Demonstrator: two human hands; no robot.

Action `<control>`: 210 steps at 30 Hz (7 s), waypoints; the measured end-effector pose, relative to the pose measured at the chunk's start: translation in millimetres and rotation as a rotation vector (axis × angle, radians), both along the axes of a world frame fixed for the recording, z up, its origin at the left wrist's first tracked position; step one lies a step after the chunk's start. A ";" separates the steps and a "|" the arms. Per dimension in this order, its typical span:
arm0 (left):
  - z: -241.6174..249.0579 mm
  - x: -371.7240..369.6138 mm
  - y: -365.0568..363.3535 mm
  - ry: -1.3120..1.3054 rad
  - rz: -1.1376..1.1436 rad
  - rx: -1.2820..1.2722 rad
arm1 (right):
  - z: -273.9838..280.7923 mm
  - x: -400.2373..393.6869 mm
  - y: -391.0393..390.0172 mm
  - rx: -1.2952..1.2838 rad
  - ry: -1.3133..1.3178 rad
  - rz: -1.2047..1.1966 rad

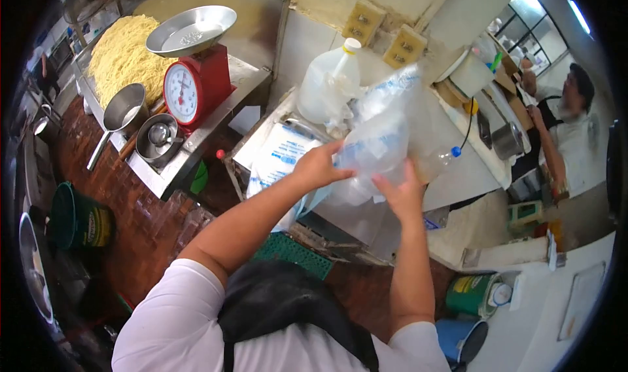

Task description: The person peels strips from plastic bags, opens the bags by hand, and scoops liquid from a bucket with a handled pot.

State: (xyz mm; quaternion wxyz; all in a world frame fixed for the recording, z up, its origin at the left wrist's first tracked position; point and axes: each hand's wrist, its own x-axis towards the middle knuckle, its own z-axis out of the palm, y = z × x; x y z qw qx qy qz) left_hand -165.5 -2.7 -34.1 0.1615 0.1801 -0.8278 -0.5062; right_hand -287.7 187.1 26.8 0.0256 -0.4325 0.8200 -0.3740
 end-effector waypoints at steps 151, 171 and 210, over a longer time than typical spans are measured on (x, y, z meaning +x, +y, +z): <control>11.1 39.6 -29.5 0.362 -0.019 1.239 | 61.0 61.4 -43.8 -0.075 -0.104 -0.235; 39.3 -55.5 -35.3 0.207 -0.203 0.089 | 33.2 29.5 -37.9 -0.180 0.292 -0.230; -26.5 222.8 -42.6 -0.003 -0.238 0.452 | -119.4 166.1 -91.2 0.515 0.248 0.196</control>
